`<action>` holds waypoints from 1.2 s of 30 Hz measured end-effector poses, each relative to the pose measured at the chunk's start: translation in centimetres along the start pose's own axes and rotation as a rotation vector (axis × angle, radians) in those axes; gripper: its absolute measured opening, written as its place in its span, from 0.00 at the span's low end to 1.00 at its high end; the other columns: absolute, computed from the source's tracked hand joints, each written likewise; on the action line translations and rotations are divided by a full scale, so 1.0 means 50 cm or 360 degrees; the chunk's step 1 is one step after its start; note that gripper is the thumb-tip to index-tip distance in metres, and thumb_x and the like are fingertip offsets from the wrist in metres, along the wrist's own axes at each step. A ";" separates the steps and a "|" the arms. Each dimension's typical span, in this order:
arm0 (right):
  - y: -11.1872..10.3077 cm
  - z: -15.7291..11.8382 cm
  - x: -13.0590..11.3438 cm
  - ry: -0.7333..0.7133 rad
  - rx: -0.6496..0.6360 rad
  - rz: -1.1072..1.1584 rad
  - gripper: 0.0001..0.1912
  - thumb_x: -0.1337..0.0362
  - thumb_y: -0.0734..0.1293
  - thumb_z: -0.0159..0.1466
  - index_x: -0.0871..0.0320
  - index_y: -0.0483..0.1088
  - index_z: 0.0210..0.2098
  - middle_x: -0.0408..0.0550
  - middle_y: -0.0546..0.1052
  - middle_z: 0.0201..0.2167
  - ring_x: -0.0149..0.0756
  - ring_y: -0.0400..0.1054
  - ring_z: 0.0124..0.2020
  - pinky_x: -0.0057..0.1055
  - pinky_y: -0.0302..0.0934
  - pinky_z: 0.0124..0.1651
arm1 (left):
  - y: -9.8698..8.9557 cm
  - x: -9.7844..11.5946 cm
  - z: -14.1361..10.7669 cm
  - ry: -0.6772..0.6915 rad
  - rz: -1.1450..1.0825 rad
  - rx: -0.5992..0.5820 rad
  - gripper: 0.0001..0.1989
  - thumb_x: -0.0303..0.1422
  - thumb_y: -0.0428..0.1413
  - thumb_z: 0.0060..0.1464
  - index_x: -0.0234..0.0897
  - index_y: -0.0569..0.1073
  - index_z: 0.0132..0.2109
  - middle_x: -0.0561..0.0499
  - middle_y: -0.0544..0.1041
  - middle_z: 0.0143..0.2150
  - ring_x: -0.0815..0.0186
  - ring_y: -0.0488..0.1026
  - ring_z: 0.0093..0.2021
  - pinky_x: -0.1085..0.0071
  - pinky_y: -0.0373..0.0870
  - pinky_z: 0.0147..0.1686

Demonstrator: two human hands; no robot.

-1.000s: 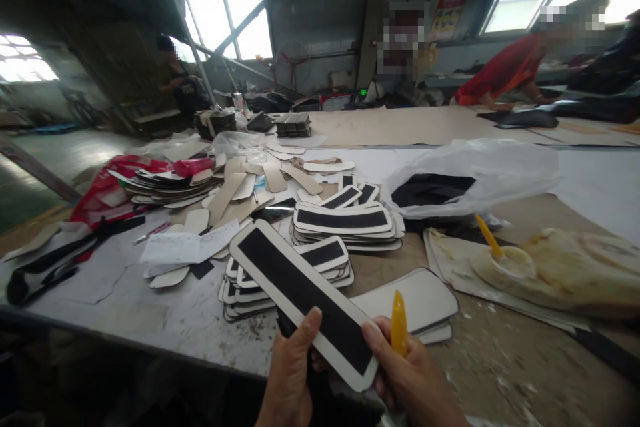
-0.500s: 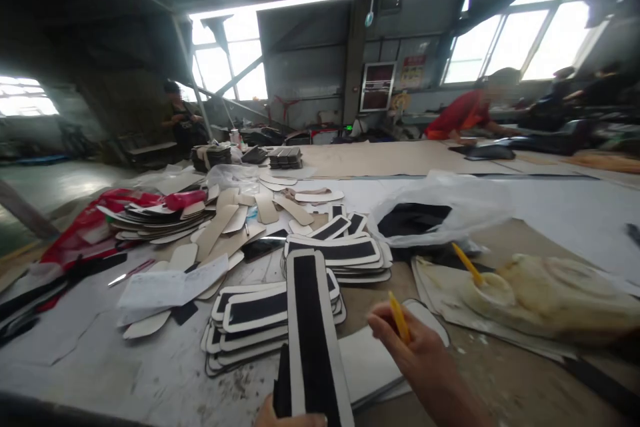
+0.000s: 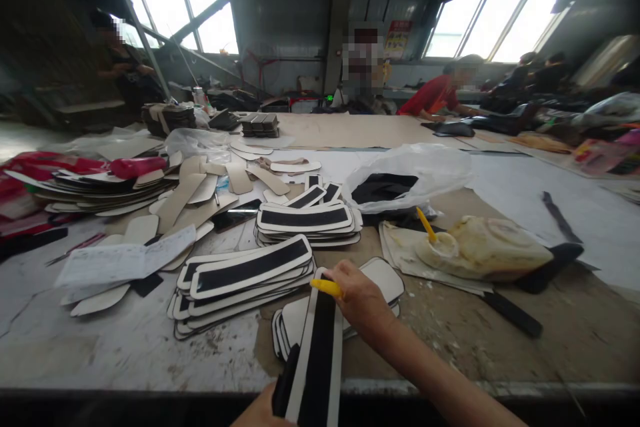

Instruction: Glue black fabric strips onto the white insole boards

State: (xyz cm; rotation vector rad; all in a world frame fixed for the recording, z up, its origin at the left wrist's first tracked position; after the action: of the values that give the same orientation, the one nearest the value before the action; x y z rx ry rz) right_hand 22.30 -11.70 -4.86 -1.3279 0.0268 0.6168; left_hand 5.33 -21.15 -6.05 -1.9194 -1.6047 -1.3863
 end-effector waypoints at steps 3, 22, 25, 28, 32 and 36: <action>0.021 -0.012 0.013 0.0070 -0.0189 -0.0047 0.11 0.74 0.61 0.59 0.56 0.71 0.37 0.47 0.70 0.35 0.34 0.65 0.37 0.29 0.63 0.41 | 0.013 0.009 -0.002 -0.0177 -0.0131 -0.0085 0.18 0.20 0.59 0.30 0.33 0.75 0.35 0.52 0.75 0.29 0.60 0.70 0.34 0.67 0.64 0.39; 0.007 0.034 -0.020 0.0150 -0.0745 -0.0439 0.06 0.72 0.60 0.58 0.59 0.65 0.35 0.50 0.70 0.37 0.36 0.65 0.36 0.28 0.56 0.34 | -0.021 -0.040 0.001 -0.0456 -0.0490 -0.0013 0.19 0.20 0.52 0.29 0.32 0.73 0.35 0.52 0.75 0.26 0.68 0.68 0.26 0.75 0.61 0.25; -0.015 0.006 -0.063 -0.0193 -0.0572 -0.0626 0.09 0.76 0.61 0.55 0.57 0.63 0.33 0.49 0.70 0.33 0.38 0.63 0.33 0.29 0.53 0.28 | -0.022 -0.044 0.005 -0.0395 -0.0544 0.0000 0.20 0.21 0.52 0.30 0.32 0.73 0.37 0.52 0.74 0.26 0.66 0.69 0.27 0.73 0.63 0.27; -0.026 -0.012 -0.079 -0.0495 -0.0359 -0.0605 0.09 0.76 0.61 0.54 0.56 0.61 0.30 0.45 0.68 0.24 0.37 0.61 0.27 0.29 0.51 0.25 | -0.023 -0.051 0.008 -0.0371 -0.0502 0.0099 0.21 0.21 0.52 0.29 0.31 0.73 0.38 0.51 0.74 0.24 0.67 0.69 0.24 0.73 0.62 0.25; -0.014 0.004 -0.039 -0.0376 -0.0174 -0.0726 0.06 0.75 0.58 0.59 0.59 0.62 0.31 0.47 0.68 0.24 0.35 0.60 0.26 0.28 0.48 0.24 | -0.023 -0.054 0.006 -0.0354 -0.0501 0.0026 0.20 0.22 0.52 0.30 0.30 0.73 0.37 0.49 0.74 0.25 0.66 0.69 0.25 0.72 0.63 0.25; 0.020 0.017 -0.001 -0.0449 -0.0318 -0.0725 0.09 0.78 0.56 0.60 0.60 0.62 0.32 0.46 0.68 0.25 0.34 0.59 0.26 0.27 0.47 0.23 | -0.022 -0.055 0.005 -0.0335 -0.0478 -0.0050 0.18 0.21 0.53 0.33 0.29 0.73 0.38 0.48 0.75 0.26 0.67 0.69 0.26 0.72 0.64 0.26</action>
State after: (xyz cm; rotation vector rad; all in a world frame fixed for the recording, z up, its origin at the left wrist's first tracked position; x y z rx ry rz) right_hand 21.56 -10.84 -5.54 -1.3678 -0.5652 0.4170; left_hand 4.69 -22.25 -8.76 -1.9590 -2.0529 -1.3593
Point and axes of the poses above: each hand's wrist, its own z-axis towards the middle knuckle, its own y-axis out of the palm, x = y × z, the point moved 2 cm from there along z, towards the middle knuckle
